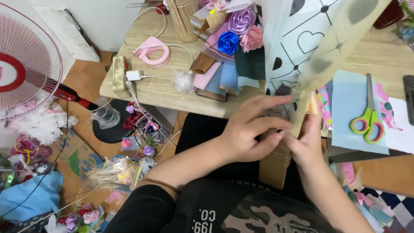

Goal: The person folds a light blue sheet of paper and places it on a table. They then pick up a brown paper bag containing artificial flowers and wrap it with a translucent sheet, securing it with tape.

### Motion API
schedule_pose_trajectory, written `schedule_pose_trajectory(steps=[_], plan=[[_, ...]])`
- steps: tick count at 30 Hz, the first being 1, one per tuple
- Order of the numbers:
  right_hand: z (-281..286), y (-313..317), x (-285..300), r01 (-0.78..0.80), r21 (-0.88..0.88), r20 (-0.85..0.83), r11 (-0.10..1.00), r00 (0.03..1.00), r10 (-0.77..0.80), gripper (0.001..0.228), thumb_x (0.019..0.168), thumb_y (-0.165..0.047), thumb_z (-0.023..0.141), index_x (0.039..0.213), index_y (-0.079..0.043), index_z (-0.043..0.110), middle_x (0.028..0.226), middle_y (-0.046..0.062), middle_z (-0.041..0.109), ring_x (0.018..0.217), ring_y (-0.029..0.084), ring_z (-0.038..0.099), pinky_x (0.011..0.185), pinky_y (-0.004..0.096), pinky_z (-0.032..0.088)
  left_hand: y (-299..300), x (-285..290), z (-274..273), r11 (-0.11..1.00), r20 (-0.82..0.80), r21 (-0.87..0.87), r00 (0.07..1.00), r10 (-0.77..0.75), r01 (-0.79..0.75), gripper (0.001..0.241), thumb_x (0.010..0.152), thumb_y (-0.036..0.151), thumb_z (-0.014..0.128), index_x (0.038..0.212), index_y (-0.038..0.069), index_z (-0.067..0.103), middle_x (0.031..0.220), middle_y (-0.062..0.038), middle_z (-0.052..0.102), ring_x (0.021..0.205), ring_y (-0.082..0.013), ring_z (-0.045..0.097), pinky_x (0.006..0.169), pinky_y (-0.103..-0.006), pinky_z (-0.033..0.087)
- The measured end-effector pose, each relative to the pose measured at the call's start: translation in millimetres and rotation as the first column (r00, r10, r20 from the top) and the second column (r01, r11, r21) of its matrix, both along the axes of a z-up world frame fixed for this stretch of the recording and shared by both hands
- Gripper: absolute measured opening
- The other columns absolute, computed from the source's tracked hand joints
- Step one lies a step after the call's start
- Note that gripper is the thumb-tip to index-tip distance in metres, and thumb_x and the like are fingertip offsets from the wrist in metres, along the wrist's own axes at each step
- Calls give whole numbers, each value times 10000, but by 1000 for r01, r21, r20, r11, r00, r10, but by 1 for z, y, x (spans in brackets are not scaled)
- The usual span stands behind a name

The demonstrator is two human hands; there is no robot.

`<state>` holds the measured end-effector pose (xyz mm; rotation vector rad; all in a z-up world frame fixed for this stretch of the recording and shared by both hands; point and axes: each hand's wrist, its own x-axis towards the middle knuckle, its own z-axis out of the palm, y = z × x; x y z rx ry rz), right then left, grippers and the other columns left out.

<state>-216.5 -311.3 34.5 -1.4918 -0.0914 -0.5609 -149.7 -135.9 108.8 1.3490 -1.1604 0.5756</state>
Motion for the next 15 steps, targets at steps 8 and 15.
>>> schedule_pose_trajectory(steps=[8, 15], plan=[[15, 13, -3, -70, 27, -20, 997, 997, 71, 1240, 620, -11, 751, 1652, -157, 78, 1639, 173, 302, 1456, 298, 377, 1162, 469, 422, 21, 10, 5, 963, 42, -10, 962, 269, -269, 326, 866, 212, 762, 1177, 234, 667, 1237, -6, 573, 1029, -220, 629, 803, -347, 563], [27, 29, -11, -28, -78, 1, 997, 1000, 29, 1220, 690, -89, 813, 1653, -151, 66, 1632, 225, 271, 1478, 328, 303, 1196, 540, 349, 23, 9, 14, 955, 64, -14, 953, 295, -295, 298, 900, 225, 742, 1171, 173, 631, 1122, -25, 486, 904, -206, 533, 779, -357, 523]])
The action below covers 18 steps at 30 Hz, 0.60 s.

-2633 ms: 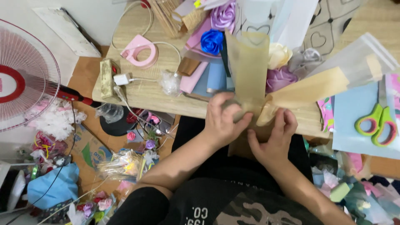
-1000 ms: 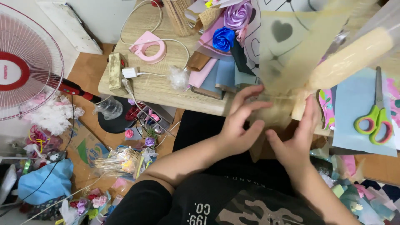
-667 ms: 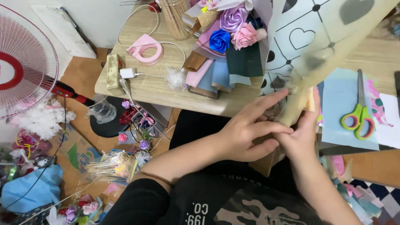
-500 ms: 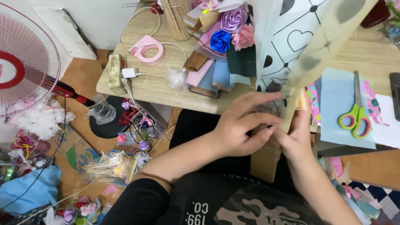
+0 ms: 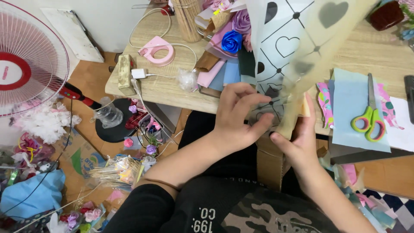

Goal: The person folds a light blue sheet of paper and places it on a table. They then pick up a brown paper bag containing artificial flowers and wrap it with a translucent sheet, securing it with tape.

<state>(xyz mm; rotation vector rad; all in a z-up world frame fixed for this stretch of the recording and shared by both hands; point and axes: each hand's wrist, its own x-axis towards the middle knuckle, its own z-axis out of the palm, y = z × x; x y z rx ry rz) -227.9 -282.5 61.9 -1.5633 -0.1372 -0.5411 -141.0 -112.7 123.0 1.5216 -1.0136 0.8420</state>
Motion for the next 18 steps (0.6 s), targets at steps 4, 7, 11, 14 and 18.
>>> schedule_pose_trajectory(steps=[4, 7, 11, 14, 18], plan=[[3, 0, -3, 73, -80, -12, 994, 997, -74, 1203, 707, -107, 829, 1651, -139, 83, 1595, 279, 304, 1446, 383, 356, 1168, 551, 374, -3, 6, 1, 999, 35, -18, 999, 38, -38, 276, 870, 233, 753, 1134, 208, 674, 1067, 0, 499, 803, -162, 495, 714, -307, 503], [8, -1, 0, 119, -155, 13, 981, 993, -118, 1205, 716, -155, 852, 1652, -128, 95, 1590, 308, 309, 1454, 400, 359, 1181, 569, 362, -5, 11, 5, 999, 54, -15, 997, 53, -52, 252, 882, 253, 735, 1126, 215, 686, 1050, 5, 502, 776, -159, 476, 714, -303, 489], [-2, -2, 10, 152, -152, 63, 977, 988, -143, 1201, 738, -215, 865, 1652, -118, 93, 1594, 326, 302, 1464, 419, 345, 1203, 590, 334, -13, 23, 2, 996, 71, 21, 994, 81, -82, 346, 845, 238, 766, 1183, 234, 688, 1089, 11, 523, 798, -156, 522, 748, -305, 488], [-16, -16, 19, 208, -174, 70, 963, 978, -198, 1153, 785, -115, 856, 1651, -111, 94, 1576, 329, 298, 1438, 437, 356, 1168, 607, 366, -17, 26, -6, 994, -19, 112, 1000, -4, 6, 437, 873, 193, 763, 1288, 221, 629, 1185, -26, 508, 893, -207, 545, 842, -353, 502], [-35, -13, 31, 255, -174, 40, 951, 967, -252, 1151, 794, -21, 856, 1648, -134, 93, 1542, 345, 329, 1421, 462, 415, 1121, 593, 425, -23, 28, -15, 988, -40, 152, 999, -33, 39, 424, 912, 179, 723, 1319, 216, 606, 1179, -28, 486, 882, -221, 532, 872, -380, 502]])
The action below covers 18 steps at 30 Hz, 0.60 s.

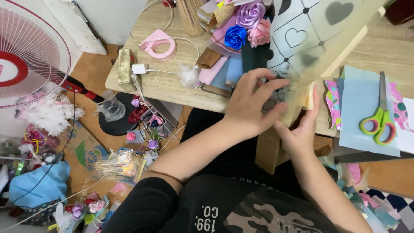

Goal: The person folds a light blue sheet of paper and places it on a table. They then pick up a brown paper bag containing artificial flowers and wrap it with a translucent sheet, securing it with tape.

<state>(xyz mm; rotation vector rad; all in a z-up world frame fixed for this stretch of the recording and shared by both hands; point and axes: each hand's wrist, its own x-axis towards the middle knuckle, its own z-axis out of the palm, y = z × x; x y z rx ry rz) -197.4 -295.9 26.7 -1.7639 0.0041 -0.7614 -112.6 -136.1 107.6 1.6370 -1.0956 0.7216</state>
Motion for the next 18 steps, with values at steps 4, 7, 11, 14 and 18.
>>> schedule_pose_trajectory(steps=[4, 7, 11, 14, 18], plan=[[-28, -3, 10, 26, 42, -34, 999, 999, -24, 1206, 742, 43, 847, 1657, -168, 90, 1537, 303, 366, 1418, 440, 447, 1066, 572, 468, -4, 9, -4, 1000, 3, 24, 1000, -15, 15, 431, 935, 192, 707, 1345, 187, 574, 1200, -45, 486, 905, -233, 528, 885, -387, 482], [-34, -3, 14, 46, 6, -5, 999, 999, -46, 1214, 749, -59, 893, 1656, -125, 88, 1525, 302, 364, 1408, 439, 450, 1085, 599, 446, -13, 23, -5, 1000, 51, 1, 998, 22, -22, 430, 927, 222, 709, 1337, 186, 583, 1190, -35, 499, 892, -216, 531, 861, -375, 486], [-32, 1, 13, 31, -38, 30, 999, 999, -30, 1194, 771, -123, 889, 1650, -65, 84, 1507, 296, 344, 1403, 417, 433, 1149, 588, 401, -21, 36, 3, 997, 103, -35, 992, 65, -62, 384, 977, 313, 647, 1338, 193, 589, 1143, 0, 505, 855, -188, 525, 831, -340, 496], [-39, 0, 13, 43, -77, 33, 996, 999, -41, 1208, 776, -241, 904, 1646, -38, 91, 1504, 290, 344, 1407, 421, 433, 1173, 579, 391, -27, 37, 3, 993, 111, -58, 988, 107, -101, 415, 928, 289, 697, 1323, 196, 609, 1132, 13, 511, 815, -158, 500, 822, -321, 500], [-37, -1, 9, 33, -103, 10, 994, 999, -32, 1230, 763, -307, 906, 1648, -39, 94, 1496, 286, 334, 1414, 428, 424, 1191, 579, 369, -33, 32, 5, 985, 81, -91, 985, 156, -148, 385, 937, 369, 681, 1275, 192, 624, 1083, 17, 504, 768, -154, 474, 794, -321, 499]])
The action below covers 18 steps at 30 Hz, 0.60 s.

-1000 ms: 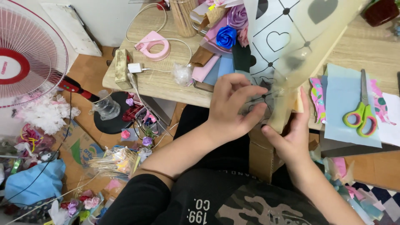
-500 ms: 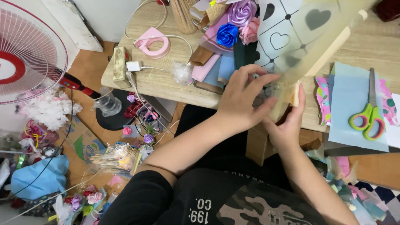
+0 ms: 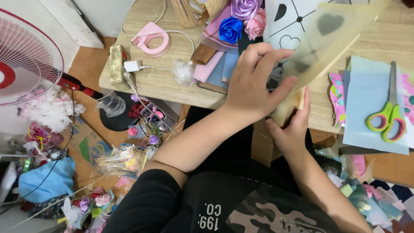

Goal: The person folds a light blue sheet of paper and places it on a table. They then pick up a brown paper bag containing artificial flowers and wrap it with a translucent sheet, securing it with tape.

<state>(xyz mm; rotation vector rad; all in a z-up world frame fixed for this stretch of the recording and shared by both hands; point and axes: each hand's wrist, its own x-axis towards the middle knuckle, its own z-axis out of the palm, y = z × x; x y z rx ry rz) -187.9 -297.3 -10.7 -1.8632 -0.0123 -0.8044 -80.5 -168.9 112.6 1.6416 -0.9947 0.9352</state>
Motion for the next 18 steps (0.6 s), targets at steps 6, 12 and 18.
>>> schedule_pose_trajectory(steps=[6, 12, 18], plan=[[9, 5, -5, 77, -180, -53, 981, 995, -88, 1071, 888, -470, 692, 1612, 39, 88, 1655, 287, 249, 1561, 381, 276, 1292, 463, 229, 5, -15, 26, 987, -317, 118, 946, -62, 104, 111, 904, 270, 692, 947, 186, 633, 1038, 36, 588, 942, -224, 610, 901, -356, 491], [15, 4, -7, 73, -223, -118, 972, 988, -102, 1096, 882, -525, 675, 1628, 2, 68, 1697, 239, 219, 1550, 414, 285, 1261, 500, 248, 9, -20, 39, 927, -694, 85, 689, -209, 366, 105, 926, 239, 579, 1021, 197, 567, 858, 86, 665, 753, -93, 641, 658, -258, 502], [29, 4, -13, 62, -209, -337, 976, 932, -132, 1287, 747, -399, 834, 1621, -28, -35, 1728, 245, 44, 1616, 392, 72, 1295, 502, 119, 12, -12, 44, 898, -691, -60, 631, -352, 435, 211, 948, 378, 597, 1060, 211, 661, 795, 96, 540, 731, -73, 503, 710, -238, 425]])
